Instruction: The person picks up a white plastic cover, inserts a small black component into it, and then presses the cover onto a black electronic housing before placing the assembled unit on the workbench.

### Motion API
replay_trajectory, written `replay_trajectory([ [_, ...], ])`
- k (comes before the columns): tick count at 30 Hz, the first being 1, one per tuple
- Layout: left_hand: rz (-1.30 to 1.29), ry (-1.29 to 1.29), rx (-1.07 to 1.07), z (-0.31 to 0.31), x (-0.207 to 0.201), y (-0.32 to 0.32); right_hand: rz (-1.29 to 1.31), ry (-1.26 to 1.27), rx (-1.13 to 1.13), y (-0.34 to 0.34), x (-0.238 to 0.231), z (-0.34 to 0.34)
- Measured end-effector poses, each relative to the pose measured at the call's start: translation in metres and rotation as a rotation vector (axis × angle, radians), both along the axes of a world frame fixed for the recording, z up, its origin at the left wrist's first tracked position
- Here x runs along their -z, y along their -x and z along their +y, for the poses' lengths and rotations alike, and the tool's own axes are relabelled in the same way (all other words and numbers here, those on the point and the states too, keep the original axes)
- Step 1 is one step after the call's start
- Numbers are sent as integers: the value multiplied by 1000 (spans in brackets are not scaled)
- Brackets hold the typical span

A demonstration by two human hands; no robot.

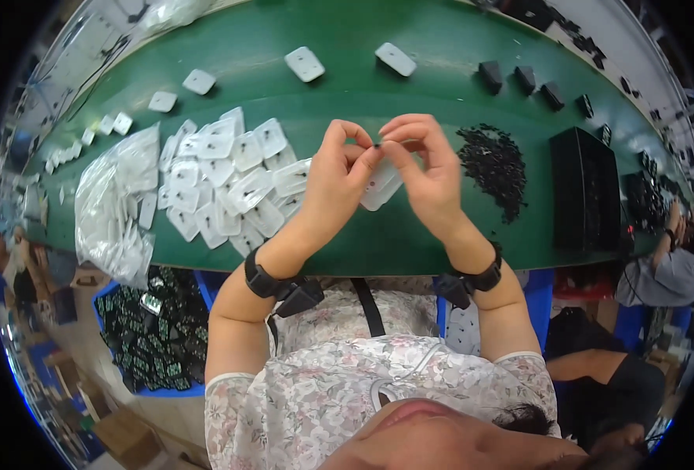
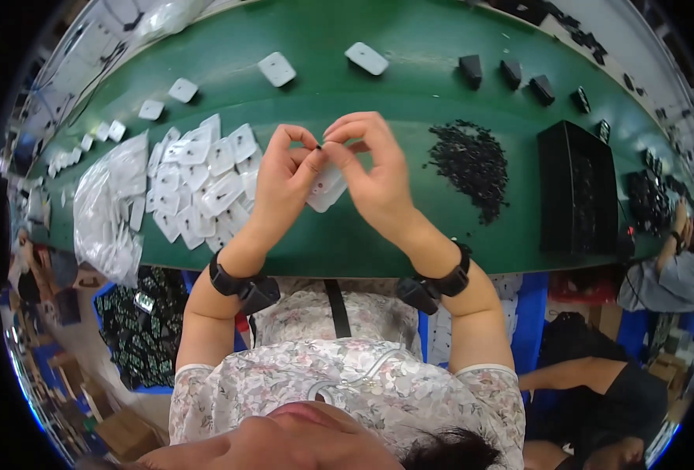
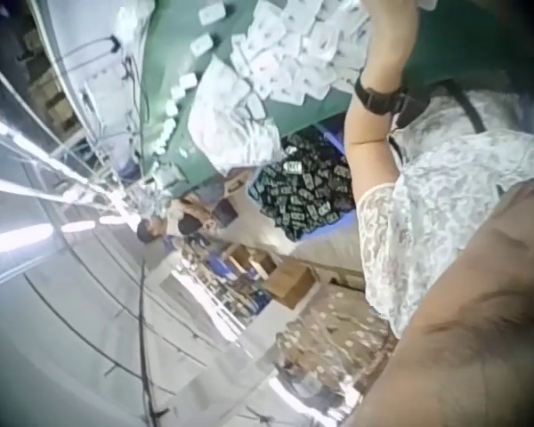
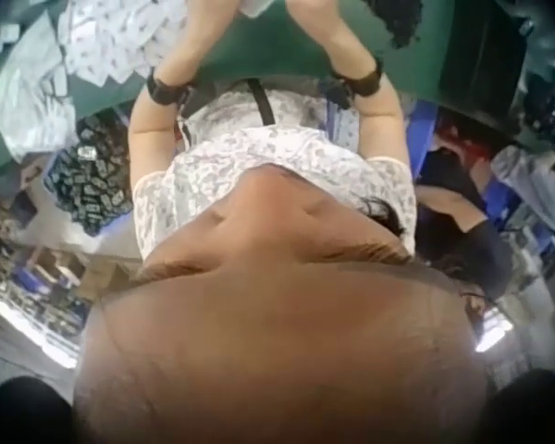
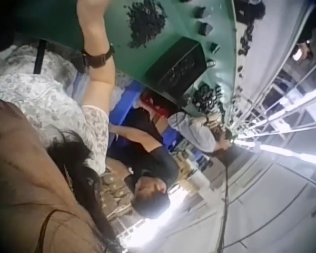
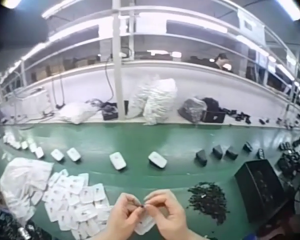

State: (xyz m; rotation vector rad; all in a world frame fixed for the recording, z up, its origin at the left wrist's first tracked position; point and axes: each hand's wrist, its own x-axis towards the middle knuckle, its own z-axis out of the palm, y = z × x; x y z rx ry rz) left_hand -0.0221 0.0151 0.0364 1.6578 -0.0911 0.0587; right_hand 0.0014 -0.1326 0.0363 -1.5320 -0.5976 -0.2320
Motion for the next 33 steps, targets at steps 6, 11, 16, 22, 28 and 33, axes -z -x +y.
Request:
replay_trajectory([
  [6, 200, 558, 177, -32, 1, 2, 156, -91, 231, -9, 20, -9],
  [11, 165, 472, 143, -17, 22, -8, -41, 80, 354, -20, 23, -18],
  [16, 65, 269, 61, -18, 21, -7, 30, 156, 189, -11, 19, -17],
  [22, -104, 60, -39, -15, 29, -6, 57, 171, 123, -11, 18, -15],
  [28, -241, -52, -56, -14, 34, -6, 111, 242, 128, -10, 10, -19],
  [33, -24, 363, -75, -21, 24, -9, 101, 337, 162, -15, 6, -26],
])
